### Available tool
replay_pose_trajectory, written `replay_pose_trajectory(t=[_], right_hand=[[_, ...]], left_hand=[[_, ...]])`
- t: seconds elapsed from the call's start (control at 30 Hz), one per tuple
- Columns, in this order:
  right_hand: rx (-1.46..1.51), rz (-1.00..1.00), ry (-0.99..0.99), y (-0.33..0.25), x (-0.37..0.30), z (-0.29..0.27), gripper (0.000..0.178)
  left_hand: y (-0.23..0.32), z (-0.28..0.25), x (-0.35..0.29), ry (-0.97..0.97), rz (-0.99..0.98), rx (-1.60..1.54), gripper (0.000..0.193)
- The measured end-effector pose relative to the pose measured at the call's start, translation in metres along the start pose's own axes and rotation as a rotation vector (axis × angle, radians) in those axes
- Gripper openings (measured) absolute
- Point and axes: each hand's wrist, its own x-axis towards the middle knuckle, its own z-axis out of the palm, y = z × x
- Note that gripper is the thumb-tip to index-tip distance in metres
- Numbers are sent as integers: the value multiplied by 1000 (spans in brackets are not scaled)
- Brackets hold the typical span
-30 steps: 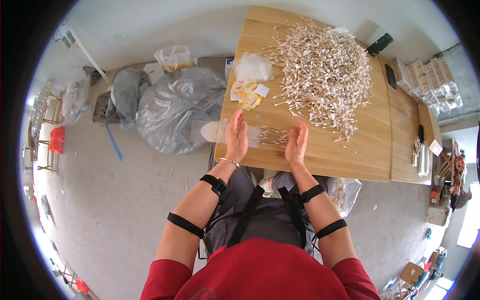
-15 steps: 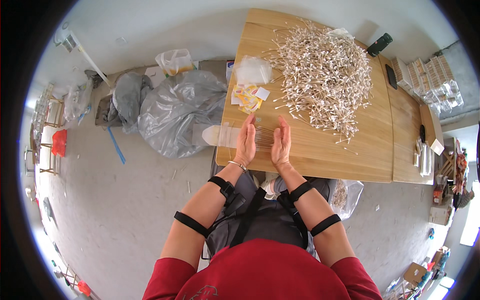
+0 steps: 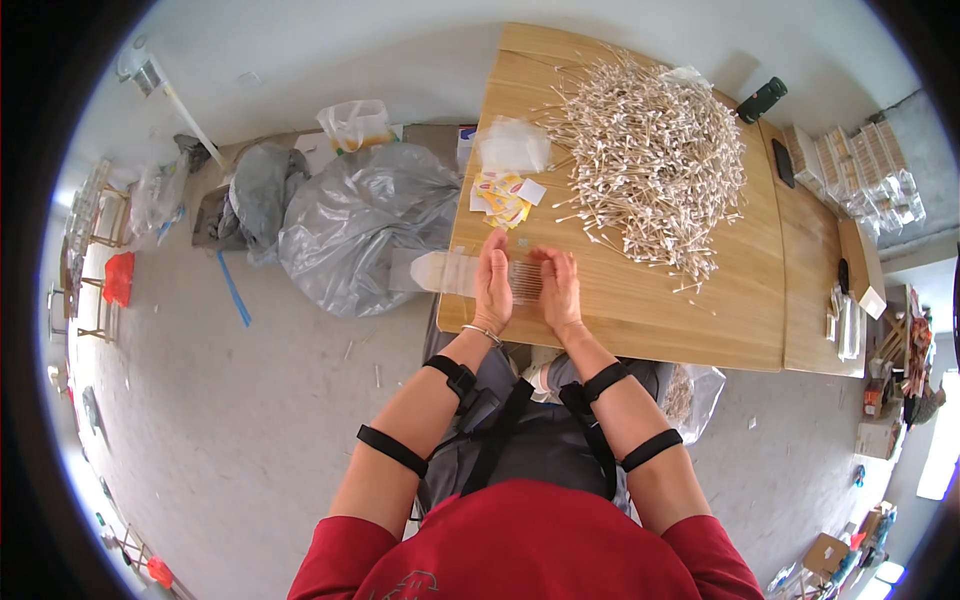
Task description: Aligning, organizing, and packaging cotton swabs on a table in a manufacturing environment.
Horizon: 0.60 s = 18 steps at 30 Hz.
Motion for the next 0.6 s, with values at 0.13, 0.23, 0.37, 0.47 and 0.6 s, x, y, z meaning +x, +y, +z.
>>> replay_pose_trajectory(t=[0.13,0.23,0.37,0.47,0.6], right_hand=[[381,71,195,17,2,-8,23],[448,102,218,20,0,-3,31],[495,13,170,6,-5,11,38],[542,22,129,10,-3,4,40],[-241,-251,4,7,-10,-17,55]], left_hand=[[6,8,-1,-44,-48,-40,60],[6,5,0,-107,-55,34,61],[5,-4,2,-193,-7,160,63],[6,0,3,-205,-47,59,63],[6,-1,5,-83,-144,-191,65]])
